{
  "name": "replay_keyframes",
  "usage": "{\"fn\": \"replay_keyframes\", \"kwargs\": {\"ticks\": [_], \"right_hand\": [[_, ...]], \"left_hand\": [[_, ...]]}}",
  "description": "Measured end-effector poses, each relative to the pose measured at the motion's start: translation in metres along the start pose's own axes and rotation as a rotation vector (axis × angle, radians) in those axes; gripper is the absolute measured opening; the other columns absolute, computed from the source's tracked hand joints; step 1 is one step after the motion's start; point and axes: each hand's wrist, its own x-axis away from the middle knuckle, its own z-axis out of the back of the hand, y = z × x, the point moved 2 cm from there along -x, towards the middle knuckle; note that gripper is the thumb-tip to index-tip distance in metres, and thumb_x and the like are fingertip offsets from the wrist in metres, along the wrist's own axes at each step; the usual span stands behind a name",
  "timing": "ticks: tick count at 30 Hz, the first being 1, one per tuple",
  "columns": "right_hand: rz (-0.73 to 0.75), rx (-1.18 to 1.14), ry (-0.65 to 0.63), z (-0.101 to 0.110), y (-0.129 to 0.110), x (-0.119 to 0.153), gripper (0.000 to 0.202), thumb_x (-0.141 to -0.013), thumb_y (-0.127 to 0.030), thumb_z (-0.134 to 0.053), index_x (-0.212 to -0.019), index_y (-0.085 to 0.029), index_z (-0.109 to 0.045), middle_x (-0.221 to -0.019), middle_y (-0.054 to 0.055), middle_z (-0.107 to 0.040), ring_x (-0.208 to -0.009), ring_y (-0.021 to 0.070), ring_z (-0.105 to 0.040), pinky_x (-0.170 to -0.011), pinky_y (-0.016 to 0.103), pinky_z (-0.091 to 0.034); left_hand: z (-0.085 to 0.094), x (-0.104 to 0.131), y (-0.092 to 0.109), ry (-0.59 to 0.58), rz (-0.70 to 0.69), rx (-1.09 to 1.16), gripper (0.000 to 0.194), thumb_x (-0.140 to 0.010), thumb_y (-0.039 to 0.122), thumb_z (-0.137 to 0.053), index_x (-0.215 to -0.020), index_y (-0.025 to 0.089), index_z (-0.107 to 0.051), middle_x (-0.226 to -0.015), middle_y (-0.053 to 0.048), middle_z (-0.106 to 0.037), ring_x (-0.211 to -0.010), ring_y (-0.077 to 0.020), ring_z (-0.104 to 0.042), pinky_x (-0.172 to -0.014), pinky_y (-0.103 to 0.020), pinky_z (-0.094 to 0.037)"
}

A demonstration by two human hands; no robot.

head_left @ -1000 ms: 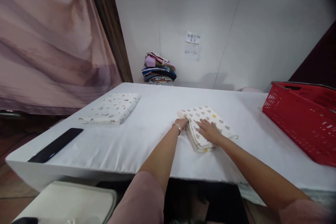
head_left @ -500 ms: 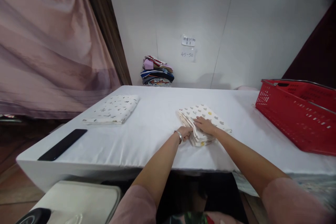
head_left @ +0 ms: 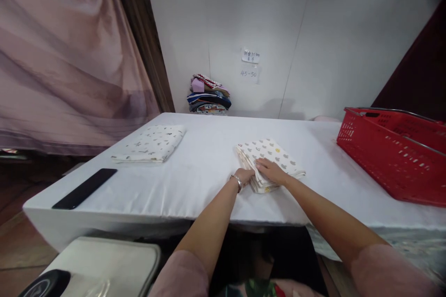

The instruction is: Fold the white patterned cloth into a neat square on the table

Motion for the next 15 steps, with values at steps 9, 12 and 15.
{"fn": "replay_keyframes", "kwargs": {"ticks": [9,12,15], "right_hand": [[0.33,0.049,0.097,-0.014,0.003,0.045,0.071,-0.081,-0.055,-0.04,-0.14,-0.021,-0.022,-0.144,0.007,-0.027,-0.133,0.0223,-0.02,-0.108,0.043,-0.007],[0.349,0.081,0.088,-0.015,0.005,0.051,0.075,-0.077,-0.051,-0.048,-0.14,-0.02,-0.021,-0.144,0.008,-0.028,-0.132,0.0238,-0.022,-0.108,0.043,-0.01],[0.352,0.039,0.132,-0.013,0.002,0.049,0.062,-0.08,-0.04,-0.045,-0.136,-0.021,-0.032,-0.137,0.007,-0.04,-0.124,0.0246,-0.035,-0.105,0.041,-0.021]], "left_hand": [[-0.001,0.003,0.002,-0.055,-0.026,-0.019,0.027,-0.069,0.029,-0.06,-0.052,0.018,-0.042,-0.035,0.006,-0.033,-0.034,-0.0072,-0.03,-0.036,-0.022,-0.018],[-0.001,0.006,0.005,-0.073,-0.011,-0.004,0.028,-0.071,0.029,-0.059,-0.052,0.018,-0.04,-0.036,0.007,-0.031,-0.034,-0.0061,-0.028,-0.036,-0.021,-0.017],[0.001,0.008,0.005,-0.101,0.006,0.008,0.031,-0.07,0.03,-0.059,-0.051,0.019,-0.036,-0.036,0.008,-0.029,-0.034,-0.0054,-0.026,-0.036,-0.021,-0.015]]}}
